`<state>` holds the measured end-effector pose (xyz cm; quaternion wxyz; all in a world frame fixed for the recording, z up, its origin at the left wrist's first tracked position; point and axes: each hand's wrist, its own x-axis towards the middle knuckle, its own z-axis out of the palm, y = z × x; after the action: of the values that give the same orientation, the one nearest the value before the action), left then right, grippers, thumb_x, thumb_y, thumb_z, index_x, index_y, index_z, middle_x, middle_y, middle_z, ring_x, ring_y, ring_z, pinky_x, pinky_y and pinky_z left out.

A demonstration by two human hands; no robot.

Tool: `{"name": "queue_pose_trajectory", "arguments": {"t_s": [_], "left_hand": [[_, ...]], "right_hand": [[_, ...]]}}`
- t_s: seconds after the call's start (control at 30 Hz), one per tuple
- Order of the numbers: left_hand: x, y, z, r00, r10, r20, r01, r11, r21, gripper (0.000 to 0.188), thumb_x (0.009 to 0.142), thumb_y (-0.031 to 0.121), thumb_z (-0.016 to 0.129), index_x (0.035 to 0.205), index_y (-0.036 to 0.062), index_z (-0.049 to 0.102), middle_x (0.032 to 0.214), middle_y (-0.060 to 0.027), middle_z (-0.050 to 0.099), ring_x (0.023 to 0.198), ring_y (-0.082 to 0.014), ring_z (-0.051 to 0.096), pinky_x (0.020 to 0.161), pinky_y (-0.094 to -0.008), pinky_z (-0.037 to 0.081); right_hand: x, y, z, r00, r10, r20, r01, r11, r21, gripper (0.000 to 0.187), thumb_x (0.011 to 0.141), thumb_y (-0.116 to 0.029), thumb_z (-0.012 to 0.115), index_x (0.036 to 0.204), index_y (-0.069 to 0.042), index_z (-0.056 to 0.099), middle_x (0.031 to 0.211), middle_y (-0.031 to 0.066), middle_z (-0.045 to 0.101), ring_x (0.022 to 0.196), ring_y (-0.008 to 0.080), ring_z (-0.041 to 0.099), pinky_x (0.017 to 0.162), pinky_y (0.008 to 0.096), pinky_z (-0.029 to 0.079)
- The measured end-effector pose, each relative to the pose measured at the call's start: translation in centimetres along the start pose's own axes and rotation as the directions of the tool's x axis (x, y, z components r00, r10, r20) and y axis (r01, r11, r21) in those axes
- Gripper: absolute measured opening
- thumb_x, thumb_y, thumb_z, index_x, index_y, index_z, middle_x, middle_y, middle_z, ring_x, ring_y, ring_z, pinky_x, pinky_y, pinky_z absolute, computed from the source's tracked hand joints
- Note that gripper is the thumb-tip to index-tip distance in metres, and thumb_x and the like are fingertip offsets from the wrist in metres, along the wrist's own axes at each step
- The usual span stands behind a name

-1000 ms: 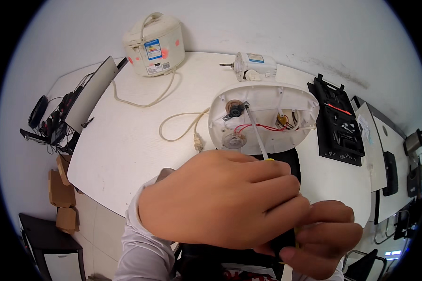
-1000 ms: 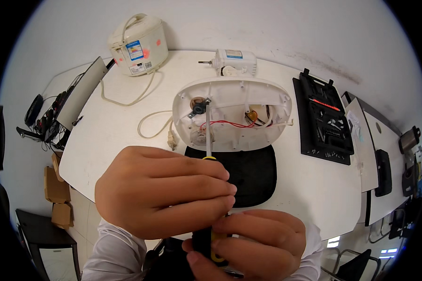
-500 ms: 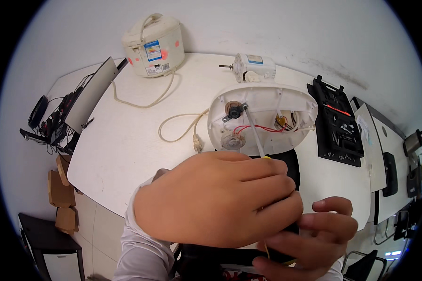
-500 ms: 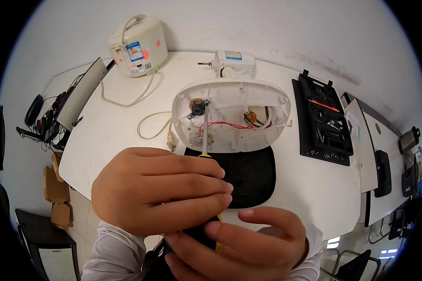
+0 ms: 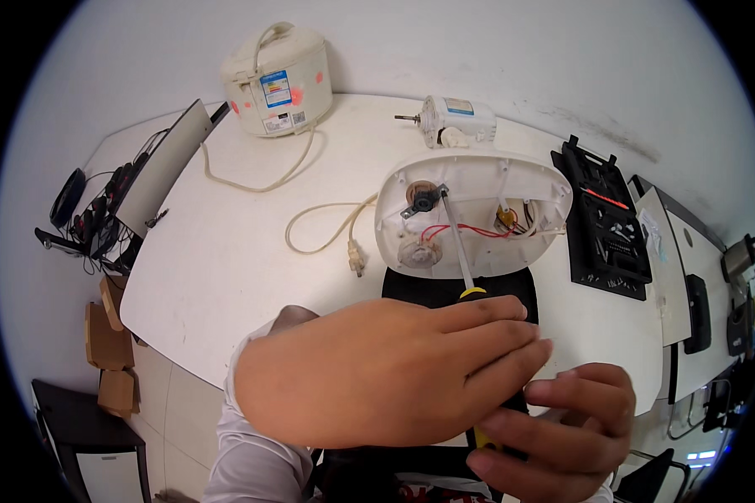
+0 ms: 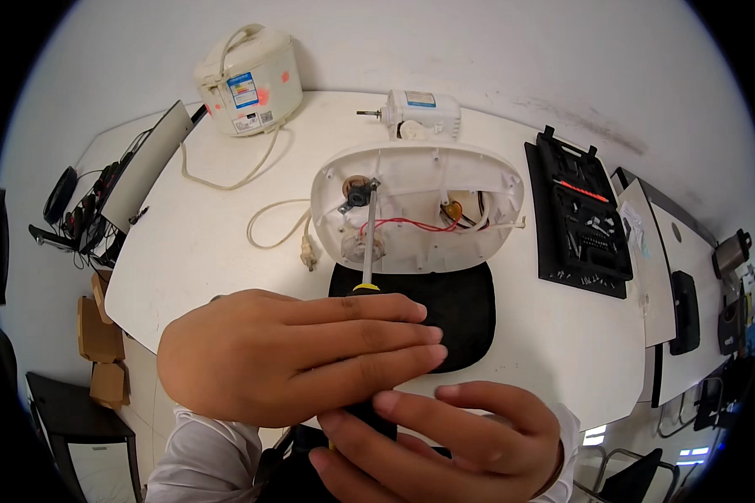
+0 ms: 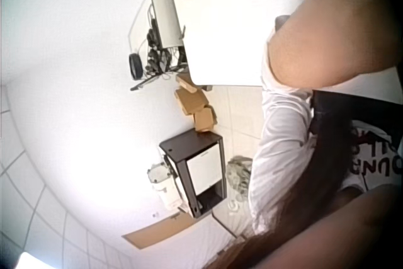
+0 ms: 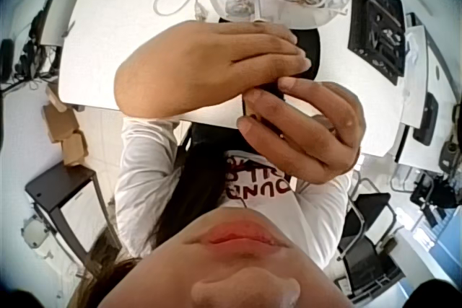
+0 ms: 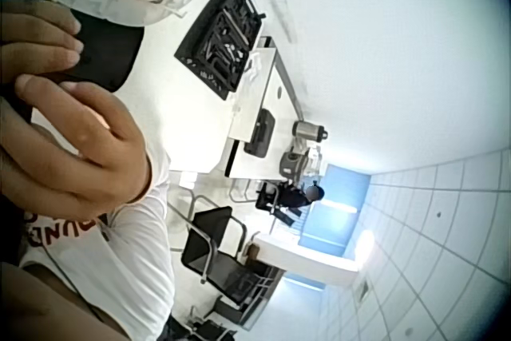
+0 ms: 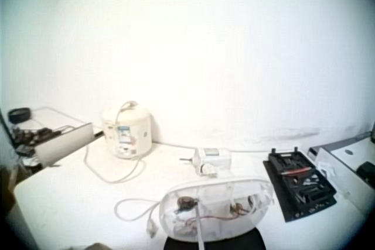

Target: The person uses a screwdriver to remove screws from the base of a small white appliance, then lifts the cover to expose the internal components. The person continues to unscrew and manipulate internal parts while the appliance remains open on the table.

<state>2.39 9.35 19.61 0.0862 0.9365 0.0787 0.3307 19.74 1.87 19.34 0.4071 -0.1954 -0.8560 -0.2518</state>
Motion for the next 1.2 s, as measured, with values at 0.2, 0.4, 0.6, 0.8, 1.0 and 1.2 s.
{"name": "queue_pose_trajectory", "arguments": {"t_s": [0.2,0.4,0.6,0.8,1.0,1.2], "left_hand": [[0.8,-0.6,-0.3,0.994,0.063,0.088,-0.070,0.994,0.080,0.016,0.072,0.012,0.063,0.088,0.0112,0.066,0.086,0.0005,0.067,0.084,-0.0155,0.067,0.053,-0.0226,0.053],[1.4,-0.3,0.4,0.999,0.054,0.010,-0.054,0.992,0.111,0.022,0.073,0.012,0.061,0.094,0.0127,0.065,0.093,0.0020,0.065,0.090,-0.0152,0.065,0.055,-0.0237,0.053],[0.7,-0.8,1.0,0.997,0.030,0.068,-0.031,0.999,0.015,0.021,0.075,0.012,0.059,0.096,0.0132,0.064,0.098,0.0030,0.064,0.097,-0.0150,0.064,0.056,-0.0236,0.053],[1.1,-1.0,-0.4,0.992,-0.006,0.123,-0.005,0.996,0.088,0.014,0.074,0.011,0.060,0.088,0.0130,0.063,0.089,0.0032,0.064,0.092,-0.0144,0.065,0.051,-0.0232,0.050],[0.8,-1.1,-0.1,0.987,-0.026,0.161,0.009,0.994,0.108,0.018,0.075,0.011,0.060,0.092,0.0140,0.064,0.093,0.0036,0.064,0.096,-0.0135,0.064,0.055,-0.0235,0.052],[0.0,-0.5,0.9,0.998,-0.016,0.056,0.012,0.997,0.073,0.025,0.075,0.011,0.060,0.099,0.0163,0.065,0.099,0.0055,0.064,0.104,-0.0131,0.060,0.058,-0.0234,0.053]], "right_hand": [[0.2,-3.6,0.5,0.853,0.522,0.006,-0.518,0.847,-0.119,0.051,0.060,-0.023,0.083,0.101,-0.023,0.053,0.088,0.0022,0.049,0.071,0.0186,0.050,0.057,0.0258,0.039],[-2.9,-2.2,-2.1,0.943,0.319,0.091,-0.308,0.945,-0.111,0.037,0.061,-0.026,0.081,0.092,-0.033,0.061,0.102,0.0011,0.047,0.077,0.0201,0.048,0.064,0.0307,0.042],[0.4,0.0,-2.3,0.951,0.017,0.308,-0.084,0.975,0.207,0.023,0.071,-0.014,0.066,0.093,-0.020,0.071,0.108,0.0020,0.065,0.104,0.0219,0.058,0.076,0.0281,0.051],[1.2,-2.0,0.1,0.955,0.295,-0.010,-0.295,0.953,-0.063,0.029,0.066,-0.024,0.078,0.091,-0.027,0.065,0.104,-0.0012,0.056,0.084,0.0196,0.053,0.066,0.0263,0.045],[-2.2,-1.7,-1.2,0.951,0.288,0.108,-0.304,0.936,0.179,0.022,0.073,-0.019,0.067,0.095,-0.021,0.067,0.110,-0.0015,0.063,0.098,0.0217,0.058,0.078,0.0326,0.049],[0.2,-0.9,-1.7,0.953,0.070,0.293,-0.109,0.987,0.119,0.022,0.074,-0.015,0.065,0.096,-0.021,0.066,0.110,-0.0010,0.062,0.092,0.0212,0.059,0.076,0.0315,0.049]]}}
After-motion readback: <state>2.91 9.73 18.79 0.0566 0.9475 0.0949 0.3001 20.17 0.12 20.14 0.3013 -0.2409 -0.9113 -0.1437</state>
